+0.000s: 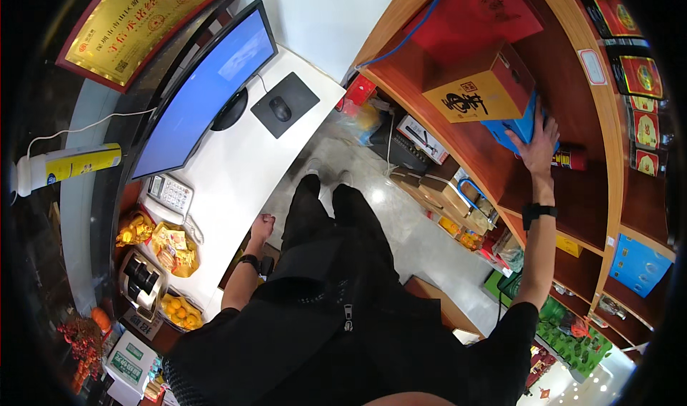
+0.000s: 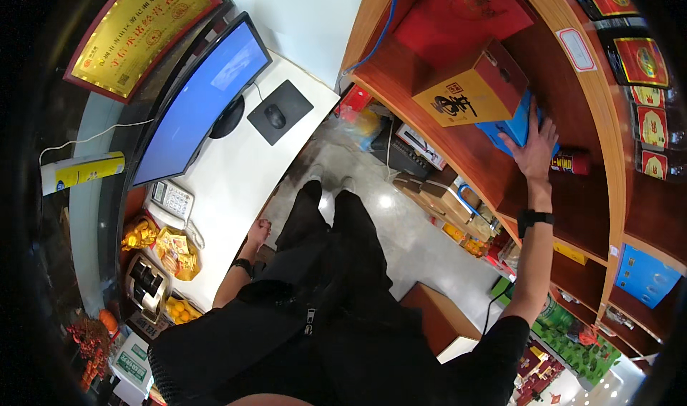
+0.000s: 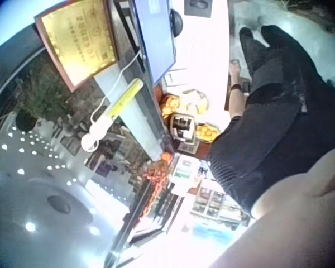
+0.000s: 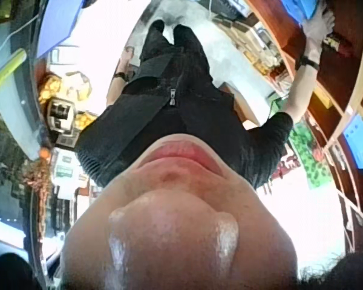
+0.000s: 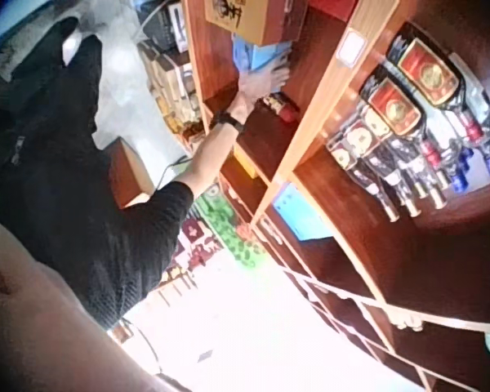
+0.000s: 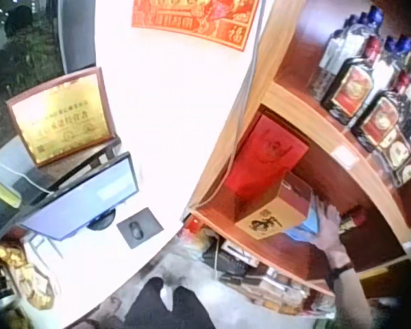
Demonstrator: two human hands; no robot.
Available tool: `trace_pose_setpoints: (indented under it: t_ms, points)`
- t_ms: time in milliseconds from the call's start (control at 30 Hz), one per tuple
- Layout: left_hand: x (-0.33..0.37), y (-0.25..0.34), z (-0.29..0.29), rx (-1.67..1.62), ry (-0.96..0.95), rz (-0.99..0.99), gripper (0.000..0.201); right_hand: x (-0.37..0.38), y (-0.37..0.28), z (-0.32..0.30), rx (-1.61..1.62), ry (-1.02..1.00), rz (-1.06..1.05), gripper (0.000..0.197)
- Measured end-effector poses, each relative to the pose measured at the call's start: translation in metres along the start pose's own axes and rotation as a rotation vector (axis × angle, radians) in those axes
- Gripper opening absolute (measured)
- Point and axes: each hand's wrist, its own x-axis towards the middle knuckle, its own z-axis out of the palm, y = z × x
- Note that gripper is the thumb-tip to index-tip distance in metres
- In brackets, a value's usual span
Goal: Organizing and arranging alcohol bottles and gift boxes on wooden shelves in a restaurant bar area.
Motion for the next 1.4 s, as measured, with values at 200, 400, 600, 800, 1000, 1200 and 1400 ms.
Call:
trace_pose_setpoints:
  t_ms: [200,400,600,800,1000,1200,1400]
  points:
    - [-0.014,0.045,0.010,0.055,-0.044,-0.022,0.053,0.004,-0.004,-0.009,-0.063,0.069,0.015,0.117]
    - [-0.057,0.099,-0.024,0.319,-0.070,0.134,0.052,-0.057,-0.011,-0.032,-0.010,0.072,-0.058,0.109]
    - [-0.149,0.257,-0.012,0.252,0.318,0.366,0.051,-0.113,0.019,-0.087,0.157,0.110,-0.139,0.105]
    - [-0.270,0.457,0.114,0.076,0.117,0.958,0.043,-0.134,0.074,-0.095,0.294,0.068,-0.167,0.104]
    - [-0.333,0.605,0.270,0.112,0.390,1.647,0.098,-0.187,0.102,-0.063,0.167,0.288,-0.187,0.092]
    - [-0.324,0.678,0.380,0.219,-0.088,1.624,0.103,-0.260,0.149,-0.108,0.350,0.330,-0.139,0.063]
    - [-0.352,0.698,0.436,0.372,-0.976,1.468,0.084,-0.309,0.221,-0.135,0.487,-0.023,0.021,0.105]
